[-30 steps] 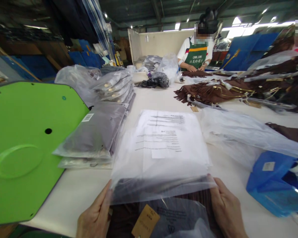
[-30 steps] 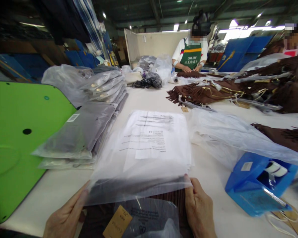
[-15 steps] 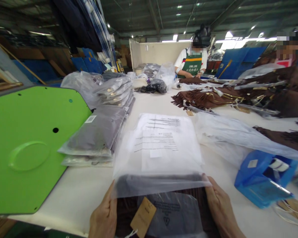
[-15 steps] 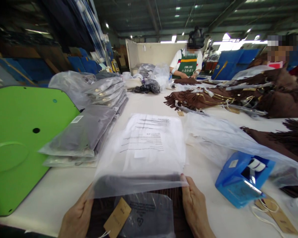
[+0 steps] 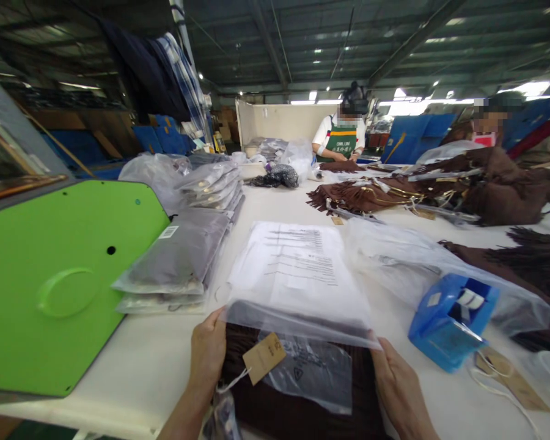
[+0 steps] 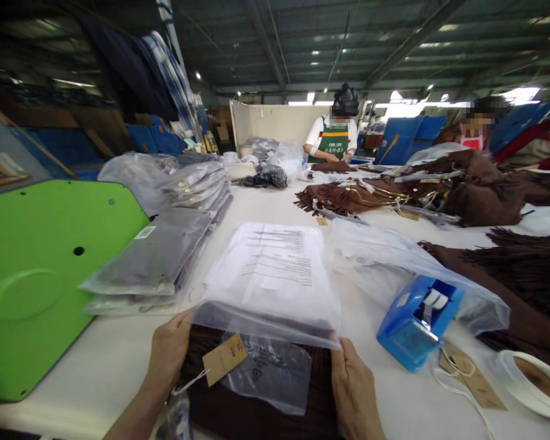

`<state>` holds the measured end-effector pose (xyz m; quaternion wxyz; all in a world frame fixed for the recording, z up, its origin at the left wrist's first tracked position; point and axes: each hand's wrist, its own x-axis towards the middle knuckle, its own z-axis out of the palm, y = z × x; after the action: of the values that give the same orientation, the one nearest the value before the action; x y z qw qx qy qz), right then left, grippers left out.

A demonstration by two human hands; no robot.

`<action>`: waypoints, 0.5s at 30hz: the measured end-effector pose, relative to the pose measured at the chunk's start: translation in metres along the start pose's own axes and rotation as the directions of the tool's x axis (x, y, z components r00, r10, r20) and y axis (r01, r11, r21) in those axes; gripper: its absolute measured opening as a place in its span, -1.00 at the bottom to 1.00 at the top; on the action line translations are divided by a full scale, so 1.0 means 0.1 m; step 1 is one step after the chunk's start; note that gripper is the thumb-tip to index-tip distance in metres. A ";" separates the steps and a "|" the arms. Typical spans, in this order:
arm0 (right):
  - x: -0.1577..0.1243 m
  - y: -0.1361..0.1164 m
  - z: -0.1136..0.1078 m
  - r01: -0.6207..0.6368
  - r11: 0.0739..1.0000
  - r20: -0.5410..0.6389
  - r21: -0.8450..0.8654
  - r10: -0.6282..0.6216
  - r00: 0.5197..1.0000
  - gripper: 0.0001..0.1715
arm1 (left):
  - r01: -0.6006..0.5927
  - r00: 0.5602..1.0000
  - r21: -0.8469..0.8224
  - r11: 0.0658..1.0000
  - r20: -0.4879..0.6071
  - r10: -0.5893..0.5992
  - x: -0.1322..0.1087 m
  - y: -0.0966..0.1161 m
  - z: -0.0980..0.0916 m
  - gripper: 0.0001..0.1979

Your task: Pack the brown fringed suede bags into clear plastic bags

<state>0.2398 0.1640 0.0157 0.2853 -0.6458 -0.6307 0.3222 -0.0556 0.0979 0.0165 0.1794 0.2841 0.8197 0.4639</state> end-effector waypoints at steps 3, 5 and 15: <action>-0.11 0.08 0.03 -0.028 0.999 0.014 0.040 0.028 1.000 -0.30 | -0.010 1.000 0.007 1.000 -0.023 0.010 0.02 0.00 0.03 -0.57; -0.19 0.13 0.05 -0.043 0.998 0.025 0.053 0.041 0.999 -0.30 | -0.007 0.999 0.013 1.000 -0.037 0.008 0.02 0.01 0.04 -0.57; -0.51 0.18 0.01 0.106 0.987 0.020 0.123 -0.109 0.994 -0.46 | 0.039 0.996 0.061 0.997 -0.083 -0.033 0.00 0.00 0.06 -0.55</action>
<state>0.2508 0.1126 0.0038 0.3325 -0.5880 -0.6474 0.3529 -0.0520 0.1021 0.0138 0.1448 0.2554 0.8456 0.4459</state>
